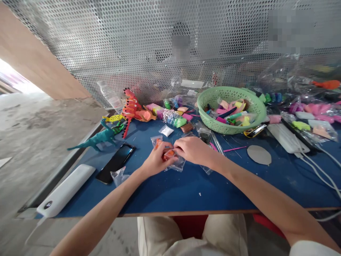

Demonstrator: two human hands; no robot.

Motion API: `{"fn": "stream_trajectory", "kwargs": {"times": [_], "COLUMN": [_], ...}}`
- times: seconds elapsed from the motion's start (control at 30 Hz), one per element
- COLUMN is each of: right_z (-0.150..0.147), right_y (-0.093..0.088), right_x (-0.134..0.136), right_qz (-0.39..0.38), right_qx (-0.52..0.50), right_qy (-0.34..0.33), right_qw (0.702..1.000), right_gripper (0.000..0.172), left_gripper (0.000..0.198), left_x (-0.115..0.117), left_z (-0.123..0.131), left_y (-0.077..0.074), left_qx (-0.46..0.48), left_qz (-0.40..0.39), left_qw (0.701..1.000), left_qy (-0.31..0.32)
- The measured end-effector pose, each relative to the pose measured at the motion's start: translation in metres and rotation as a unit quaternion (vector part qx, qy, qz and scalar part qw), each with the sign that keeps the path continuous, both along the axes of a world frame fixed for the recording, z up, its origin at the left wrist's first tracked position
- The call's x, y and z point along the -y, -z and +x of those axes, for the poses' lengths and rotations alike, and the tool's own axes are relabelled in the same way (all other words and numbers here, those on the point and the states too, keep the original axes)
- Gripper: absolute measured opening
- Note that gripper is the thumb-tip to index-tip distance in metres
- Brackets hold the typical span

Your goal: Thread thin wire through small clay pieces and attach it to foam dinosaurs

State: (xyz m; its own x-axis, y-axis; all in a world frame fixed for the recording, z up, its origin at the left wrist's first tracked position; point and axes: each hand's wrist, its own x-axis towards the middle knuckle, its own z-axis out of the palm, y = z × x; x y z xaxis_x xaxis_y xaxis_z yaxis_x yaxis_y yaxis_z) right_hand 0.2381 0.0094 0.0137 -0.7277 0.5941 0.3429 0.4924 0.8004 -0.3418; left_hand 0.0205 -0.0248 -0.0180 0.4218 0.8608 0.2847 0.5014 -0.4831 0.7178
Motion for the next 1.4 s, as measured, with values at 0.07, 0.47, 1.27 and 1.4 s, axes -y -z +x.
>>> {"fn": "stream_trajectory", "kwargs": {"times": [0.07,0.47,1.27,1.4], "right_z": [0.004,0.008,0.025,0.028], "right_y": [0.005,0.014,0.032,0.036], "right_x": [0.002,0.017,0.002,-0.004], "right_qz": [0.014,-0.084,-0.024,-0.011], "right_qx": [0.004,-0.114,-0.112,-0.104], "right_qy": [-0.007,0.026,0.060,0.068], "right_qw": [1.000,0.990,0.992,0.992], "right_gripper": [0.020,0.012,0.017,0.020], "left_gripper": [0.028,0.027,0.020,0.017], "left_x": [0.000,-0.009,-0.006,-0.012], "left_z": [-0.002,0.011,0.016,0.011], "left_y": [-0.003,0.005,0.005,0.005], "left_qx": [-0.003,0.243,0.090,0.042], "left_qz": [-0.007,-0.130,-0.043,-0.015], "left_qw": [1.000,0.957,0.992,0.996], "left_qy": [0.014,-0.094,-0.073,-0.082]}}
